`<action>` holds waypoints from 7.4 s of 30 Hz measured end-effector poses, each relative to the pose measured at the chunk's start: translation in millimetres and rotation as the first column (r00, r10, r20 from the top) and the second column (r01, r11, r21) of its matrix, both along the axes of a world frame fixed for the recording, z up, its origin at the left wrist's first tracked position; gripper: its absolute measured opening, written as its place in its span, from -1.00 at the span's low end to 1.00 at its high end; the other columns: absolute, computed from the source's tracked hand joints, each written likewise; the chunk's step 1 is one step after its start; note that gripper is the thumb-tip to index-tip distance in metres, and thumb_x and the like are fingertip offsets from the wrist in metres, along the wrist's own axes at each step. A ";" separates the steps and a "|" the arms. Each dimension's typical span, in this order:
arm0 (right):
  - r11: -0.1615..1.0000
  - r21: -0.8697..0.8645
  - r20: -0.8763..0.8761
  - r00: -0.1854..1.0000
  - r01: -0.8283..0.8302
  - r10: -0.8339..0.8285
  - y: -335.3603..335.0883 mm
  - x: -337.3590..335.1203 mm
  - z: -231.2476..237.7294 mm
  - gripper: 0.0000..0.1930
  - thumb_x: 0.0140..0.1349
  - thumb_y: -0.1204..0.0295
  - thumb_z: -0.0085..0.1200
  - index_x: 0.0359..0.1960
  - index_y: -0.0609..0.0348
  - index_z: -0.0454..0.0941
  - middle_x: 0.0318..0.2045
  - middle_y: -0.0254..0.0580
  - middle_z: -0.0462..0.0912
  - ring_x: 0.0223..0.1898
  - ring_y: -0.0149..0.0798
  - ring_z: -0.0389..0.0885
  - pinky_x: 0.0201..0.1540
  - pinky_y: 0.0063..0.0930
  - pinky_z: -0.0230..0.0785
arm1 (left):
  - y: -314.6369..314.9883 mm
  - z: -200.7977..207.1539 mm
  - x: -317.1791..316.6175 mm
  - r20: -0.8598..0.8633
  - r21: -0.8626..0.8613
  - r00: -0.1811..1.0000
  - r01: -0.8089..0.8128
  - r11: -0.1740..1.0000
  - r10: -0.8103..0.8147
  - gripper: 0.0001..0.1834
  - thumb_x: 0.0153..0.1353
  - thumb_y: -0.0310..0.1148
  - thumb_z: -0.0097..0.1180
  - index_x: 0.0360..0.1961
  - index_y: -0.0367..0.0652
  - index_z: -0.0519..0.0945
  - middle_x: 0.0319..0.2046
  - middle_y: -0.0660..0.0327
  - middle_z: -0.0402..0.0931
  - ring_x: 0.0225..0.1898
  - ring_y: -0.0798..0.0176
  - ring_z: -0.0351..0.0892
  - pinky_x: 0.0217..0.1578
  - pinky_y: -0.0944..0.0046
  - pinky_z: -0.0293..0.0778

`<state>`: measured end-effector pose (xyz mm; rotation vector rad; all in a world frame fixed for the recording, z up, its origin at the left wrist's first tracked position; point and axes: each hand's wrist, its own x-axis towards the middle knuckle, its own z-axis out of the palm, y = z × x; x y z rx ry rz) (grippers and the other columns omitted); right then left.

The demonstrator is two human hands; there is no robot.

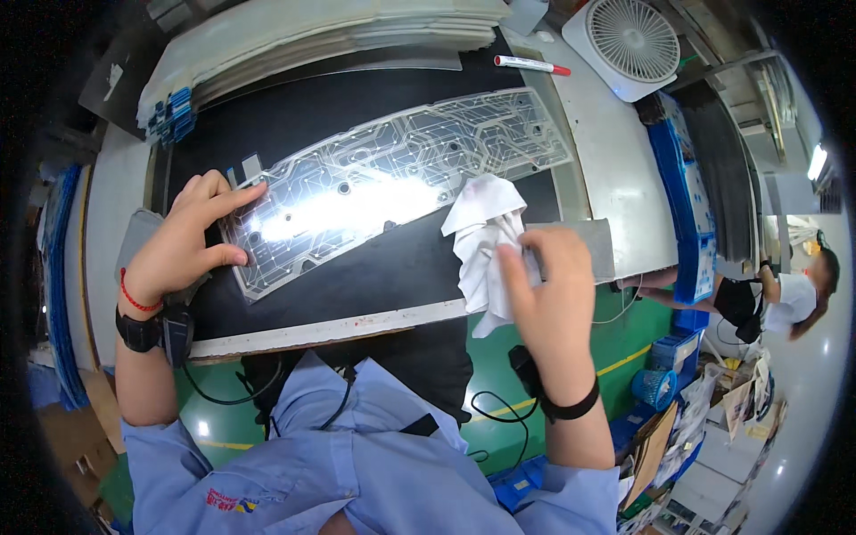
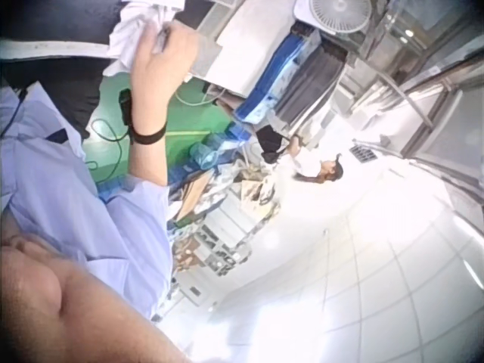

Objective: Cleaning a flexible printed circuit board with a cloth and marking it with a red marker.

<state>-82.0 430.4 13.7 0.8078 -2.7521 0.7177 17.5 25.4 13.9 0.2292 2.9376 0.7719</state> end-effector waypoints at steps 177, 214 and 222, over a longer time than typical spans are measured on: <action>0.906 0.411 -0.158 0.970 -0.104 0.183 -90.7 3.1 -16.3 -0.71 0.17 0.56 0.04 -0.07 0.41 0.56 -0.28 -0.07 0.51 -0.26 -0.08 0.54 -0.24 -0.29 0.48 | -33.0 -5.4 -4.5 0.324 0.466 0.830 -0.558 0.687 0.454 -0.92 0.39 -0.49 0.12 -0.14 -0.19 0.52 -0.47 0.43 0.45 -0.54 0.63 0.33 -0.54 0.54 0.22; 0.891 0.310 0.101 0.943 -0.331 0.316 -76.8 39.4 23.0 -0.57 0.12 0.47 0.08 0.04 0.45 0.60 -0.19 -0.14 0.51 -0.15 -0.18 0.49 -0.15 -0.40 0.38 | -82.3 0.6 12.4 0.385 0.463 0.816 -0.575 0.675 0.431 -0.91 0.39 -0.51 0.09 -0.11 -0.20 0.53 -0.42 0.39 0.52 -0.55 0.64 0.27 -0.55 0.58 0.18; 0.912 0.358 -0.112 0.961 -0.198 0.253 -91.8 28.1 -7.5 -0.56 0.15 0.56 0.09 0.08 0.53 0.57 -0.25 -0.15 0.50 -0.20 -0.21 0.50 -0.18 -0.44 0.42 | -111.3 7.7 17.3 0.436 0.344 0.793 -0.584 0.735 0.426 -0.93 0.39 -0.49 0.10 -0.14 -0.18 0.54 -0.43 0.44 0.50 -0.52 0.63 0.25 -0.51 0.55 0.15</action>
